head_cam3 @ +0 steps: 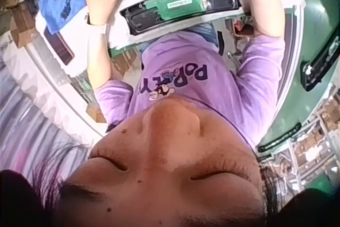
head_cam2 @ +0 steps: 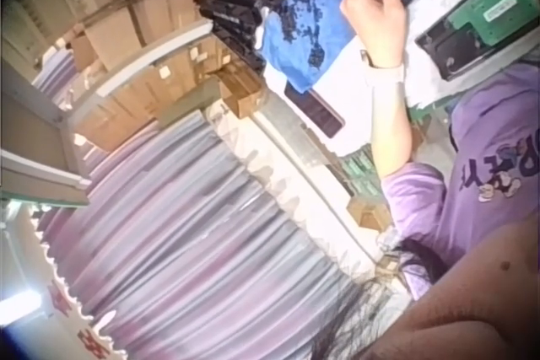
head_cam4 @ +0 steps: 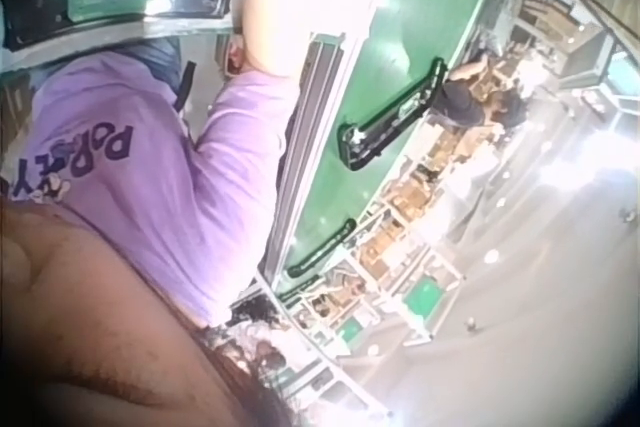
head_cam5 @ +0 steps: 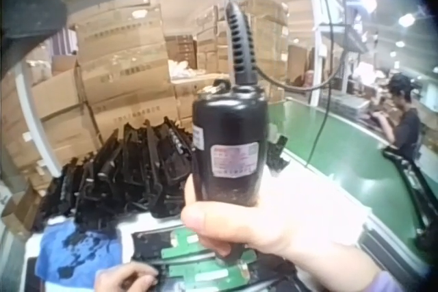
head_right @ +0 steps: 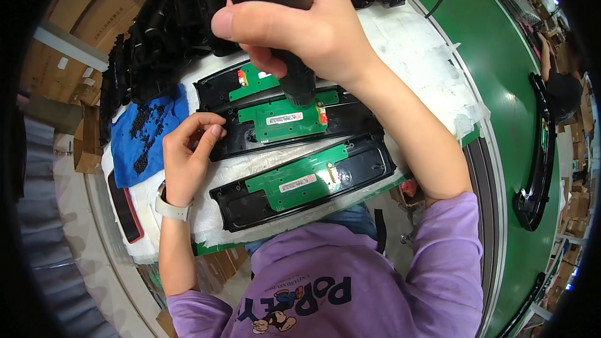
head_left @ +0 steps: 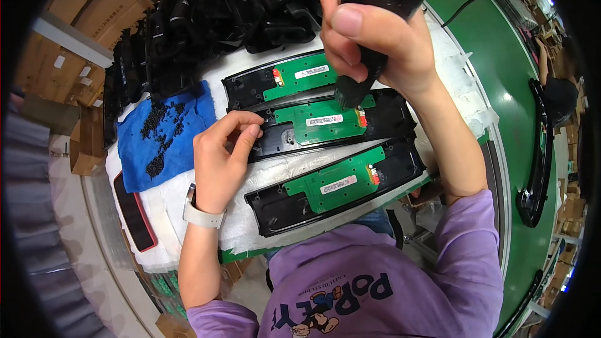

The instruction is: Assembling printer toner cartridges by inserting circuit boards into plastic housings and securing them with an electric screwdriver.

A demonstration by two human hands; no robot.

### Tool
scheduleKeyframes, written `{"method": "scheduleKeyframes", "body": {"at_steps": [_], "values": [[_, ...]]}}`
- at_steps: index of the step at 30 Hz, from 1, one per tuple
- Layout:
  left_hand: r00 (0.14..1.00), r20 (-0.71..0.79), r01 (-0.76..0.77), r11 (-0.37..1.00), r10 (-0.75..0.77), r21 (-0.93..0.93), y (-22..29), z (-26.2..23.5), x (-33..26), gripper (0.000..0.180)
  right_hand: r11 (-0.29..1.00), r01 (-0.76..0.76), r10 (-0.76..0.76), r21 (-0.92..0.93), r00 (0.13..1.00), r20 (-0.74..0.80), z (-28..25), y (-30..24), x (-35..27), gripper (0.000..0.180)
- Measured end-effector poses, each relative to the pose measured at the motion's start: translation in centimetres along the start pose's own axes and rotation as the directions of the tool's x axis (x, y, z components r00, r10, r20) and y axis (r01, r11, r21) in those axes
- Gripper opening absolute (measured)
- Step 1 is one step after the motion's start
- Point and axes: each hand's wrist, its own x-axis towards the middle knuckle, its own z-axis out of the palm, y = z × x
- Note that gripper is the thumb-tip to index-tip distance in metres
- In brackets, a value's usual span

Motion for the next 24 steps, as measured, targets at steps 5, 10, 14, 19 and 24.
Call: {"method": "scheduleKeyframes", "body": {"at_steps": [5,10,14,19,24], "values": [[1.000,-0.017,0.010,0.990,-0.013,-0.140,-0.9,0.1,0.2,0.009,0.976,0.216,-0.216,-0.038,0.976,0.010,0.0,3.1,0.6,0.027],[0.999,0.015,0.047,0.984,-0.045,-0.170,-1.0,0.2,-0.1,0.009,0.968,0.247,-0.247,-0.053,0.969,0.005,0.6,3.1,0.1,0.026],[0.999,0.017,0.049,0.988,-0.047,-0.145,-0.5,0.4,-0.3,0.009,0.959,0.282,-0.283,0.023,0.951,0.124,-0.6,3.6,-0.3,0.032],[0.999,0.039,0.031,0.928,-0.017,-0.372,1.1,0.4,-0.7,0.012,0.776,0.440,-0.564,0.452,0.805,0.184,0.3,3.3,-0.3,0.044],[0.980,0.198,0.135,0.836,-0.032,-0.532,2.5,-0.2,-1.2,0.012,0.730,0.412,-0.540,0.545,0.837,0.091,1.4,2.7,-1.4,0.045]]}}
